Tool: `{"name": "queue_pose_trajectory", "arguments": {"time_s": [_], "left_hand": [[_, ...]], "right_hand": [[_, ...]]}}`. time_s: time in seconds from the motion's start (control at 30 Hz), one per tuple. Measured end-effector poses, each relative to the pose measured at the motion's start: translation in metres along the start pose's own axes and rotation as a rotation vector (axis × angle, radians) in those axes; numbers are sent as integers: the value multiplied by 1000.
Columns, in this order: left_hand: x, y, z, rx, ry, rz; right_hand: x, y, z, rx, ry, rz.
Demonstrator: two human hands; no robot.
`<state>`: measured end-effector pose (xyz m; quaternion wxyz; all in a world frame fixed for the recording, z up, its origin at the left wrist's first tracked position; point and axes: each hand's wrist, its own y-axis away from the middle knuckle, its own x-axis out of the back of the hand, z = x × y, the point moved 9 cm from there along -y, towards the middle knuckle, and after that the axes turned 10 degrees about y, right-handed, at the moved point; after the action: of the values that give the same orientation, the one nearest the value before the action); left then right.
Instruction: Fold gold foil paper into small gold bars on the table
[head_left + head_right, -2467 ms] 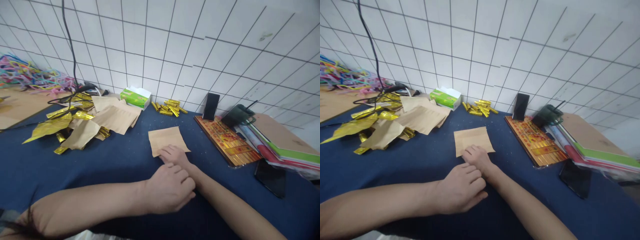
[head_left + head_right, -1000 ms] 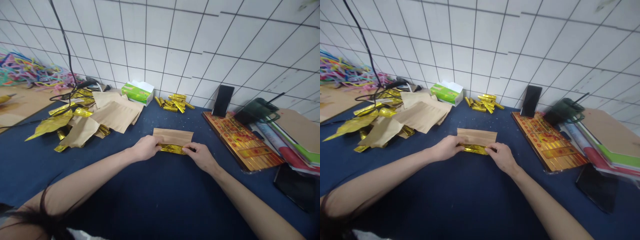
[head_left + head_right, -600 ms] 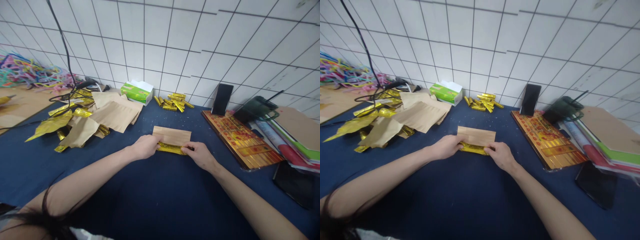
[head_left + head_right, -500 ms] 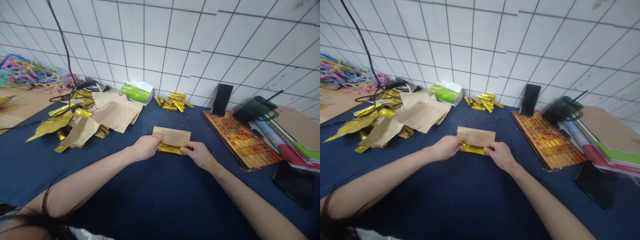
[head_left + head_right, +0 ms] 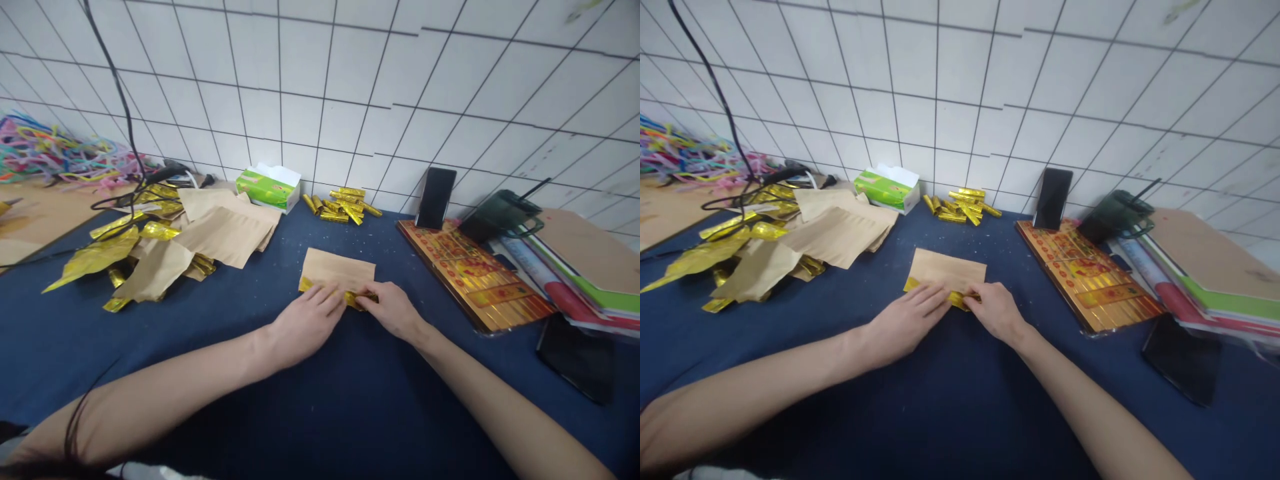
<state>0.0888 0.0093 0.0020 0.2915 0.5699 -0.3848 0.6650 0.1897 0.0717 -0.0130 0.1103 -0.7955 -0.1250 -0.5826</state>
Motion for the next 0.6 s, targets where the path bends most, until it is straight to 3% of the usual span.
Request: {"name": "queue_pose_trajectory", "arguments": {"time_s": [0.17,0.6], "left_hand": [[-19,5,1,53,29,-34],[-24,6,6,142,24,-102]], "right_hand": [[2,0,-1,9,24,14],[1,-1,5,-47,3,42]]}}
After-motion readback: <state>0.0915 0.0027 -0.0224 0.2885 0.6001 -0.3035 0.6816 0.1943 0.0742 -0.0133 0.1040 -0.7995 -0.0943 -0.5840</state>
